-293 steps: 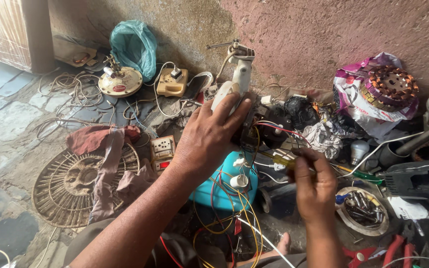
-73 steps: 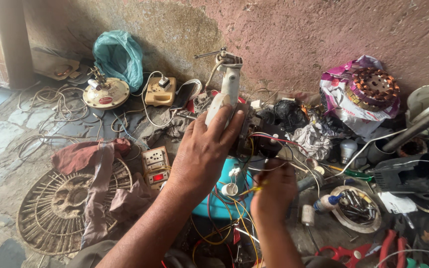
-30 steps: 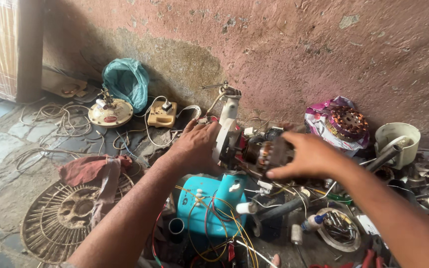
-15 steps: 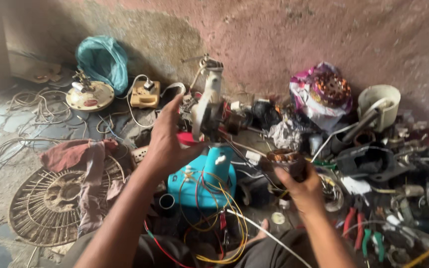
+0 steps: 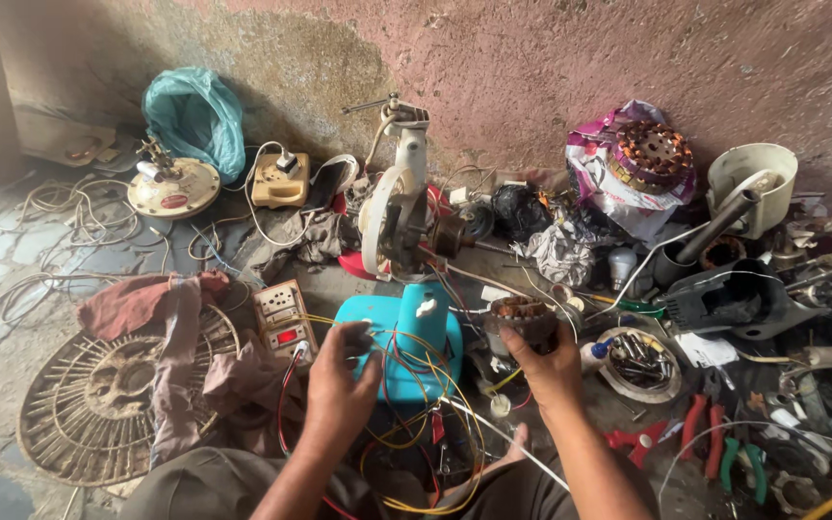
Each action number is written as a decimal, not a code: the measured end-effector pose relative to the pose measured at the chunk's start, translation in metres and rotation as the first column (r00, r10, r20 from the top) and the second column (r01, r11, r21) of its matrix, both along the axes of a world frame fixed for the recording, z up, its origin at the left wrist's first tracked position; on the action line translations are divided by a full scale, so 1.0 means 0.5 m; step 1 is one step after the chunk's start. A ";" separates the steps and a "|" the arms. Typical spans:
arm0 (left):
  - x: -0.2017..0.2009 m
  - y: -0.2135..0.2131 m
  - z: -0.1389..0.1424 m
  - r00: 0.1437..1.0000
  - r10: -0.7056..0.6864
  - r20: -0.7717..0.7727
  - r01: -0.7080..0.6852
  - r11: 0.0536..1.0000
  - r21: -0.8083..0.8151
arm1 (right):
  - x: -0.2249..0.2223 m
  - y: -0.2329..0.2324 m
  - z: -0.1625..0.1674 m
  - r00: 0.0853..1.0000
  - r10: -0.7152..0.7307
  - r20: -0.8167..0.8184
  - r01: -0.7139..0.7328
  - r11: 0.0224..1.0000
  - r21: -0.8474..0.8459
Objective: The person sits on the floor repairing an electric fan motor. They strip and twist wire ends by hand, connect the motor wires to a blue power supply unit, test the motor, then use a screwdriver on the motor and handle the armature and fan housing while repositioning parts.
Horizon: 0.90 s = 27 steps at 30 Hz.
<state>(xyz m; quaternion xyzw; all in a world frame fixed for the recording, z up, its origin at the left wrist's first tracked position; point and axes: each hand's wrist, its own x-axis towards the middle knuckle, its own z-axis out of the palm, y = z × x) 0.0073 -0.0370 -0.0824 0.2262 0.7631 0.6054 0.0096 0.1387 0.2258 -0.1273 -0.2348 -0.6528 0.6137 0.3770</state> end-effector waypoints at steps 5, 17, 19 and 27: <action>-0.002 0.063 0.047 0.999 0.026 0.043 -0.029 0.997 0.068 | 0.002 -0.017 0.046 0.994 -0.042 0.105 0.023 0.983 0.181; 0.052 0.125 0.171 0.912 -0.201 -0.357 0.100 0.955 -0.281 | -0.079 0.080 0.236 0.941 -0.115 0.317 -0.167 0.660 0.732; 0.042 0.148 0.174 0.906 -0.218 -0.363 0.078 0.929 -0.363 | -0.102 0.103 0.262 0.937 -0.159 0.310 -0.181 0.538 0.823; 0.045 0.099 0.048 0.904 -0.037 -0.427 -0.009 0.994 -0.106 | -0.061 0.059 0.111 0.908 0.041 0.417 -0.130 0.974 0.187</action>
